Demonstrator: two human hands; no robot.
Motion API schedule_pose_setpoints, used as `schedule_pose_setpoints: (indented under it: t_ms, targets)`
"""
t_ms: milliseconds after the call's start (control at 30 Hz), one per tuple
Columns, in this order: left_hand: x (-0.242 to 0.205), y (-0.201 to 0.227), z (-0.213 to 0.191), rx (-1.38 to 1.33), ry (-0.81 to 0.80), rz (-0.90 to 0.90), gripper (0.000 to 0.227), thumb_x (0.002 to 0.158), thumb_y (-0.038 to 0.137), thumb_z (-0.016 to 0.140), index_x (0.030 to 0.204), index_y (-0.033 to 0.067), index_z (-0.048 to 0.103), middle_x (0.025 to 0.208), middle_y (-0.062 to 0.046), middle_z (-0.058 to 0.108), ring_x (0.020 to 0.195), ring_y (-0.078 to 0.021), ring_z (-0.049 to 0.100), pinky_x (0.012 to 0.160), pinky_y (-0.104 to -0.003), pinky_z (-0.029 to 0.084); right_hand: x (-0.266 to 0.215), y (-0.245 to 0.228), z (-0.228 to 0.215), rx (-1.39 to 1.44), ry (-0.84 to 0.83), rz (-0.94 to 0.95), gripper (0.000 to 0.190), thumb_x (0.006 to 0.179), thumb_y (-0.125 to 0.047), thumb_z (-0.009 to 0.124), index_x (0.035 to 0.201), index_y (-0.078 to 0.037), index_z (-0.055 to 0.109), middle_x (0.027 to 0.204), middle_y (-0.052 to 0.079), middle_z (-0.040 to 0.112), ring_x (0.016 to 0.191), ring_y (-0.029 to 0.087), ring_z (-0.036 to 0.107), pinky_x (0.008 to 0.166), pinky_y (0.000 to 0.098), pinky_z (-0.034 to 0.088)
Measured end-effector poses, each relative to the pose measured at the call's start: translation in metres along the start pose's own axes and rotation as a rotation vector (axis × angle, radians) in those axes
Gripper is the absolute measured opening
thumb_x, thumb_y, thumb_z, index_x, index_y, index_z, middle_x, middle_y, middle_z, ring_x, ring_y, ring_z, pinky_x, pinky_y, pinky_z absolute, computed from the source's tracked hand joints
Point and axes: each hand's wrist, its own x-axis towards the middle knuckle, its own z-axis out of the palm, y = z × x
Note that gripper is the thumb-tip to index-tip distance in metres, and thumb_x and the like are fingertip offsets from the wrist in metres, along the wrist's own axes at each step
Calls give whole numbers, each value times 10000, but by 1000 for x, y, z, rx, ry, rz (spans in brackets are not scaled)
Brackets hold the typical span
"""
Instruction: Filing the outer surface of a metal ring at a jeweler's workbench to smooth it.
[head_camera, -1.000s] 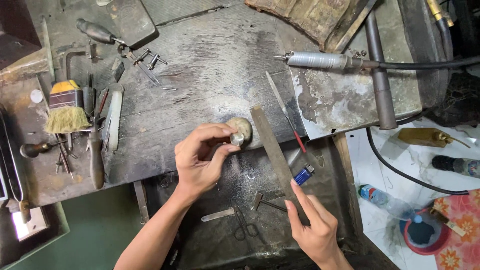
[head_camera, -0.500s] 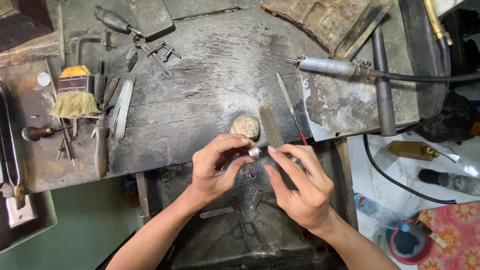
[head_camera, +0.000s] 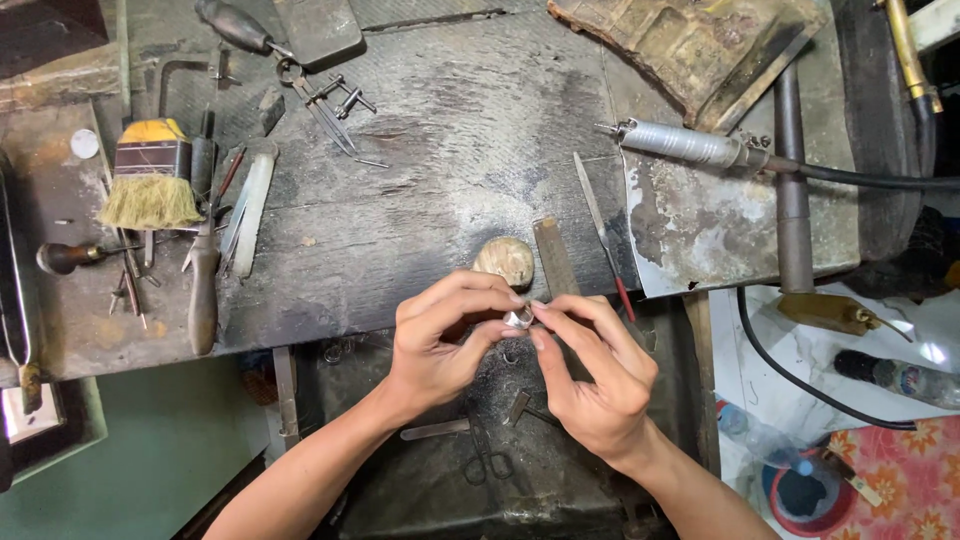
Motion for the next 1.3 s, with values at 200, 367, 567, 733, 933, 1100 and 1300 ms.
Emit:
schedule_pose_setpoints:
  t_ms: [200,367,567,733,933,1100,1300]
  targets:
    - [-2,-2,0,4,-4,-49,246,821,-75,771,1051,-23,703,1087,-117,751,814,-143,692,704,-237,575,-3,2,0,1,11,2,208,789,96,726,991,116,681,988,202,681,780,234,644,665,289,545]
    - [-6,-6,2,-4,6,-52,306,813,-88,780,1092,12,707,1111,-108,764,813,-133,718,680,-221,578,-5,2,1,5,12,5,204,793,95,720,990,122,673,990,202,679,783,238,649,668,293,553]
    - [-7,-6,2,-24,-19,-70,311,819,-91,774,1106,14,717,1107,-91,777,795,-117,725,671,-213,578,-8,3,2,-5,27,3,230,794,99,721,1015,127,665,1002,219,682,796,249,668,693,301,568]
    - [-7,-6,3,-50,-33,-81,294,816,-100,766,1087,4,720,1108,-95,776,817,-134,742,710,-225,604,-10,4,2,-6,24,-4,221,814,96,708,1027,119,658,1001,215,680,767,239,657,671,292,556]
    - [-3,-3,3,-82,-78,-83,168,838,-60,749,989,-15,689,1089,-129,765,829,-153,714,738,-255,604,-11,8,3,8,29,-15,231,806,109,705,1030,128,652,990,221,684,768,240,656,666,292,557]
    - [-3,-4,5,-13,-91,-27,177,779,-62,804,894,1,685,1051,-85,723,772,-130,639,675,-252,539,-13,9,3,4,22,-1,203,816,109,689,1019,108,678,997,200,679,742,217,631,692,297,539]
    - [-3,-5,4,1,-98,2,181,783,-15,823,939,2,731,1074,-87,718,824,-153,673,723,-265,568,-14,10,4,12,14,0,197,820,121,673,1017,115,669,1008,207,677,771,236,651,696,302,553]
